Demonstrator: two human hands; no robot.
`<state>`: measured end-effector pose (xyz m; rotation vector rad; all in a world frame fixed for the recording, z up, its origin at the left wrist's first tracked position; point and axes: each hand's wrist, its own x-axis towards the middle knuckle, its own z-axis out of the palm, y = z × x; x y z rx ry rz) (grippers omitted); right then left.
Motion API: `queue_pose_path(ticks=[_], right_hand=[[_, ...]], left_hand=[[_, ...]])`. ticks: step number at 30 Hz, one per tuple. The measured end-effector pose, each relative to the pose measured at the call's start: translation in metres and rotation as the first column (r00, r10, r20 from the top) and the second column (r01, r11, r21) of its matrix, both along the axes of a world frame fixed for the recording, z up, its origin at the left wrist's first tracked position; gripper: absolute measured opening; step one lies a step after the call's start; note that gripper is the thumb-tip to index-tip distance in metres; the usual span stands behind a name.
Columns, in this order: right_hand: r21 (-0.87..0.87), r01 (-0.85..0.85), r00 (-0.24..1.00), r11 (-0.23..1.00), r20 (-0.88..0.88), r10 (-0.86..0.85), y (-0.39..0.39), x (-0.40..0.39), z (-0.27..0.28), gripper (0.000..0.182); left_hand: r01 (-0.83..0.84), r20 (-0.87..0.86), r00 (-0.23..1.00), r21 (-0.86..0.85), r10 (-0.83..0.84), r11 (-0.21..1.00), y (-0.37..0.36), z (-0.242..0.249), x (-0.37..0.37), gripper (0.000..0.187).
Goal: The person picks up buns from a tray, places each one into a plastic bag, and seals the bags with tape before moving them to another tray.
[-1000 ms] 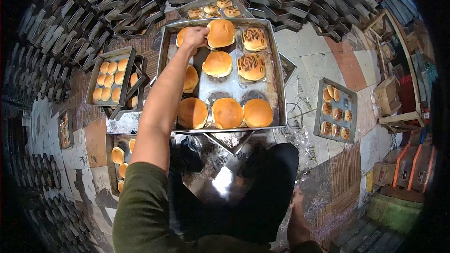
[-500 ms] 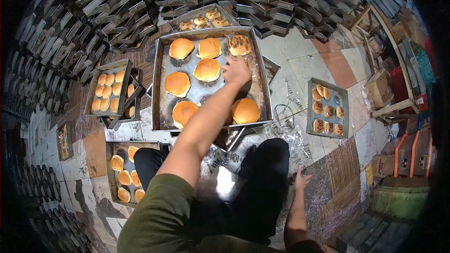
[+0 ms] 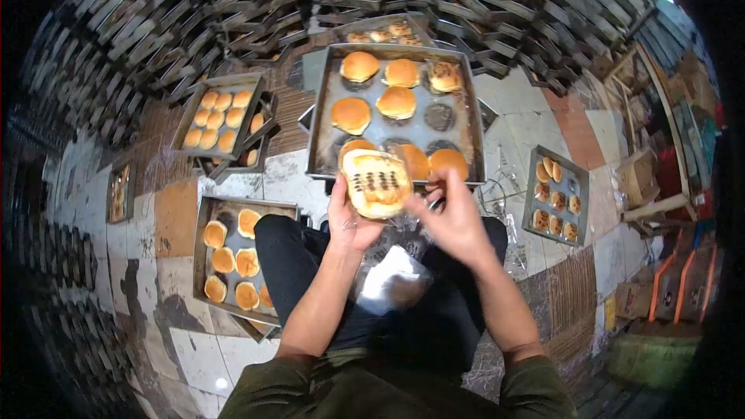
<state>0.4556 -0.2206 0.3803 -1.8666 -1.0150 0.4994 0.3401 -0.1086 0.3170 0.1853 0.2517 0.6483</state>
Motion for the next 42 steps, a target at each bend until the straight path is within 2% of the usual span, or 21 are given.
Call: queue_pose_path(ticks=[4, 10, 12, 14, 15, 16, 17, 20, 21, 23, 24, 26, 28, 29, 30, 32, 33, 37, 38, 40, 42], right_hand=[[0.22, -0.285, 0.829, 0.933, 0.545, 0.125, 0.008, -0.05, -0.015, 0.048], [0.14, -0.414, 0.718, 0.899, 0.658, 0.228, 0.023, -0.059, -0.019, 0.026], [0.138, -0.448, 0.805, 0.883, 0.491, 0.332, 0.021, -0.059, -0.017, 0.018], [0.146, -0.115, 0.99, 0.983, 0.102, 0.101, 0.013, -0.057, -0.019, 0.009], [0.256, 0.075, 0.92, 0.964, -0.391, 0.032, 0.014, -0.052, -0.028, 0.011], [0.259, 0.287, 0.613, 0.922, -0.79, 0.031, 0.015, -0.046, -0.038, 0.014], [0.147, 0.357, 0.465, 0.922, -0.884, -0.039, 0.011, -0.038, -0.038, 0.014], [0.371, 0.31, 0.788, 0.875, -0.615, -0.019, 0.005, -0.039, -0.032, 0.014], [0.334, 0.135, 0.958, 0.933, -0.283, -0.037, 0.004, -0.049, -0.019, 0.017], [0.136, -0.198, 0.916, 0.971, 0.378, 0.134, 0.01, -0.05, 0.003, 0.026], [0.073, -0.318, 0.852, 0.945, 0.459, 0.252, 0.011, -0.043, -0.005, 0.023], [0.098, -0.425, 0.901, 0.9, 0.141, 0.41, 0.011, -0.029, -0.017, 0.021], [0.107, -0.256, 0.946, 0.961, -0.176, 0.272, 0.007, -0.018, -0.026, 0.02], [0.252, -0.159, 0.886, 0.955, -0.391, 0.25, 0.005, -0.015, -0.035, 0.019], [0.256, -0.159, 0.884, 0.954, -0.393, 0.253, 0.005, -0.014, -0.043, 0.019], [0.421, 0.084, 0.584, 0.903, -0.755, 0.298, 0.006, -0.015, -0.042, 0.016], [0.339, 0.105, 0.497, 0.935, -0.832, 0.246, 0.002, -0.012, -0.035, 0.015], [0.248, -0.327, 0.774, 0.912, -0.484, 0.409, -0.004, 0.009, -0.026, 0.017], [0.249, -0.315, 0.775, 0.916, -0.489, 0.4, -0.004, 0.013, -0.027, 0.017], [0.343, -0.079, 0.447, 0.936, -0.827, 0.341, -0.002, 0.019, -0.026, 0.016], [0.43, -0.03, 0.467, 0.902, -0.792, 0.393, 0.005, 0.026, -0.025, 0.017]], left_hand=[[-0.095, 0.067, 0.992, -0.113, 0.103, 0.989, 0.008, 0.004, -0.044, 0.055], [-0.172, -0.082, 0.982, -0.029, 0.169, 0.985, 0.006, 0.0, -0.068, 0.04], [-0.158, -0.092, 0.983, 0.008, 0.158, 0.987, 0.01, 0.0, -0.075, 0.039], [-0.083, 0.082, 0.993, -0.073, 0.089, 0.994, 0.016, 0.001, -0.082, 0.04], [-0.115, 0.068, 0.99, -0.103, 0.122, 0.988, 0.014, 0.004, -0.083, 0.04], [-0.119, 0.072, 0.989, -0.1, 0.126, 0.988, 0.015, 0.004, -0.084, 0.04], [-0.117, 0.097, 0.987, -0.097, 0.126, 0.988, 0.013, 0.004, -0.086, 0.039], [-0.2, -0.108, 0.969, 0.187, 0.222, 0.962, 0.001, 0.02, -0.083, 0.044], [-0.182, -0.105, 0.973, 0.204, 0.207, 0.962, -0.002, 0.02, -0.082, 0.047], [-0.14, -0.116, 0.979, 0.223, 0.169, 0.965, -0.009, 0.022, -0.079, 0.049], [-0.109, -0.09, 0.986, 0.27, 0.138, 0.957, -0.012, 0.027, -0.077, 0.051], [-0.077, -0.063, 0.993, 0.324, 0.103, 0.943, -0.011, 0.03, -0.074, 0.054], [0.021, -0.084, 0.996, 0.332, 0.007, 0.943, -0.007, 0.021, -0.079, 0.055], [0.021, 0.0, 1.0, 0.101, -0.021, 0.995, -0.003, 0.011, -0.08, 0.057], [-0.02, 0.0, 1.0, 0.008, 0.02, 1.0, 0.0, 0.007, -0.082, 0.059], [-0.022, 0.197, 0.98, -0.007, 0.023, 1.0, 0.002, -0.003, -0.073, 0.06], [-0.024, 0.195, 0.98, -0.004, 0.025, 1.0, 0.001, -0.007, -0.068, 0.06], [0.013, 0.179, 0.984, 0.013, -0.015, 1.0, -0.001, -0.007, -0.046, 0.065], [0.062, 0.195, 0.979, 0.026, -0.066, 0.998, 0.001, -0.007, -0.04, 0.066], [0.09, -0.102, 0.993, 0.372, -0.055, 0.924, 0.015, -0.017, -0.027, 0.062], [0.1, -0.518, 0.791, 0.635, 0.326, 0.766, 0.024, -0.013, -0.01, 0.059]])
